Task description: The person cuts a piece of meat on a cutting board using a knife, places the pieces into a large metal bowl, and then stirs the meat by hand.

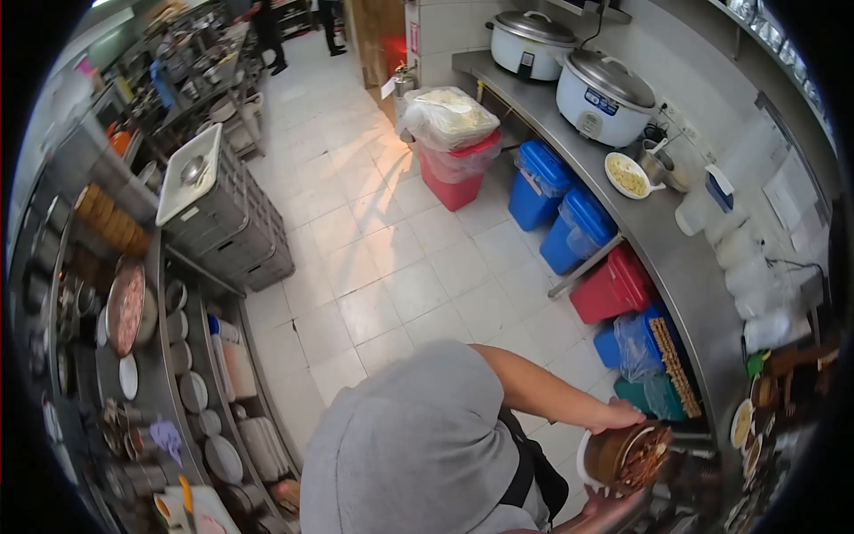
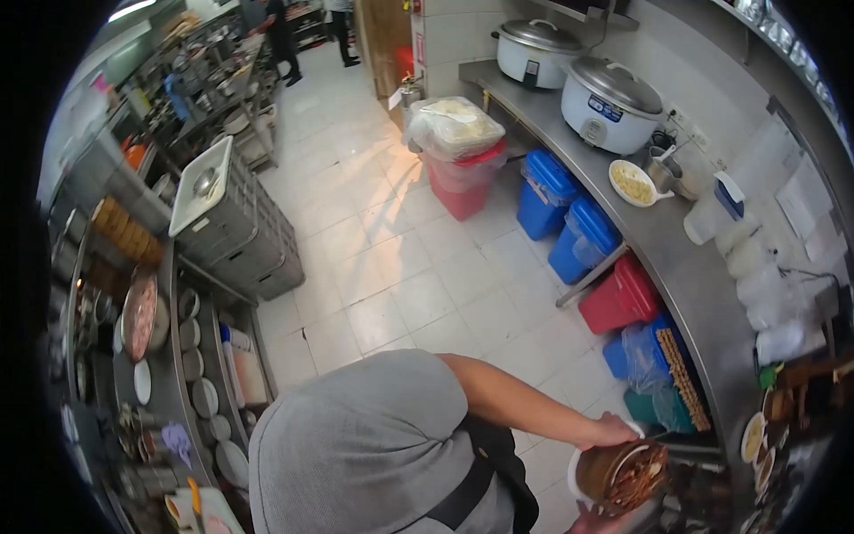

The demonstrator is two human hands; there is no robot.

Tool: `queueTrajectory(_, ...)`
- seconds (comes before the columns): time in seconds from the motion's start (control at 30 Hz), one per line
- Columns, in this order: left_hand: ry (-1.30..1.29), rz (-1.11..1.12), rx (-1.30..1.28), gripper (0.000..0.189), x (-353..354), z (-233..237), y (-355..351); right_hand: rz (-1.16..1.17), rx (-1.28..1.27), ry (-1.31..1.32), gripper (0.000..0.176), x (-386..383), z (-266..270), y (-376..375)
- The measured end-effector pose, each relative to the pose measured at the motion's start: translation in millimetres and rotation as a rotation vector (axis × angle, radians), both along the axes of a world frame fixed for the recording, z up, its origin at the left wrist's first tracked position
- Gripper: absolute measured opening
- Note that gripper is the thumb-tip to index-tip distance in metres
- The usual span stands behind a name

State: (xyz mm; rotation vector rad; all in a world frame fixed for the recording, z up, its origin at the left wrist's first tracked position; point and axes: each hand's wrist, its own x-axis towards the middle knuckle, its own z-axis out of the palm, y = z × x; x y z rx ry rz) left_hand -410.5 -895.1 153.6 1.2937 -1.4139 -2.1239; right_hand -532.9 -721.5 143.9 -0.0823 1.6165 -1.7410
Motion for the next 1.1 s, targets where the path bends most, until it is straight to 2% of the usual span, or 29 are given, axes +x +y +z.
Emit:
queueTrajectory(0.07, 0.055, 0.136, 0.087, 0.064, -36, 0, -51, 0.069, -0.003, -0.043, 0.095, -67, -13, -61)
queueTrajectory(0.13, 0.191, 0.148, 0.063, 0.059, -71, -7, -97, 0.234, 0.001, -0.054, 0.091, -121, -19, -117)
queueTrajectory(0.17, 0.242, 0.207, 0.124, 0.049, -82, 5, -114, 0.263, -0.02, -0.101, 0.084, -105, 16, -146)
queueTrajectory(0.2, 0.296, 0.279, 0.18, 0.047, -123, -25, -145, 0.269, -0.015, -0.106, 0.084, -132, 7, -168)
queueTrajectory(0.27, 0.175, 0.331, 0.083, 0.043, -146, -7, -182, 0.347, -0.119, -0.17, 0.083, -192, -16, -223)
queueTrajectory(0.37, 0.134, 0.315, 0.004, 0.043, -212, -29, -257, 0.407, -0.137, -0.135, 0.079, -242, -18, -291)
queueTrajectory(0.47, 0.228, 0.301, 0.087, 0.043, -278, -55, -323, 0.408, -0.128, -0.136, 0.078, -312, -48, -348)
queueTrajectory(0.5, 0.292, 0.227, 0.06, 0.046, -293, -56, -339, 0.285, -0.12, -0.167, 0.077, -320, -44, -364)
queueTrajectory(0.53, 0.292, 0.228, 0.076, 0.046, -309, -58, -352, 0.282, -0.104, -0.167, 0.077, -343, -49, -382)
queueTrajectory(0.6, 0.259, 0.169, 0.026, 0.046, -336, -57, -373, 0.256, -0.196, -0.343, 0.075, -391, -76, -402)
queueTrajectory(0.63, 0.425, 0.19, 0.183, 0.044, -355, -68, -381, 0.383, -0.177, -0.254, 0.075, -405, -76, -409)
queueTrajectory(0.67, 0.73, 0.024, 0.332, 0.039, -386, -117, -397, 0.261, -0.006, -0.166, 0.065, -410, -69, -416)
queueTrajectory(0.7, 0.316, -0.354, -0.419, 0.032, -386, -114, -410, 0.274, -0.182, -0.198, 0.051, -446, -111, -419)
queueTrajectory(0.73, 0.563, -0.132, 0.457, 0.038, -389, -39, -394, 0.206, -0.2, -0.158, 0.041, -449, -105, -420)
queueTrajectory(0.77, 0.482, -0.076, 0.276, 0.04, -433, -142, -427, 0.268, -0.161, -0.105, 0.043, -462, -99, -425)
queueTrajectory(0.8, 0.563, -0.024, 0.479, 0.043, -455, -143, -433, 0.148, -0.14, -0.259, 0.047, -464, -70, -430)
queueTrajectory(0.83, 0.654, -0.135, 0.674, 0.048, -464, -125, -436, 0.127, -0.093, -0.262, 0.056, -480, -66, -431)
queueTrajectory(0.87, 0.506, -0.099, 0.593, 0.053, -477, -98, -426, 0.113, -0.058, -0.304, 0.054, -509, -92, -435)
queueTrajectory(0.9, 0.472, -0.158, 0.608, 0.053, -503, -68, -408, 0.047, -0.071, -0.317, 0.054, -531, -93, -424)
queueTrajectory(0.97, 0.169, -0.001, 0.307, 0.057, -516, -30, -401, 0.14, -0.137, -0.337, 0.053, -551, -93, -438)
queueTrajectory(1.07, 0.166, -0.061, 0.222, 0.066, -544, -95, -428, 0.134, -0.094, -0.274, 0.053, -599, -103, -438)
queueTrajectory(1.1, 0.188, -0.003, 0.198, 0.064, -548, -101, -428, 0.064, -0.11, -0.281, 0.052, -612, -100, -437)
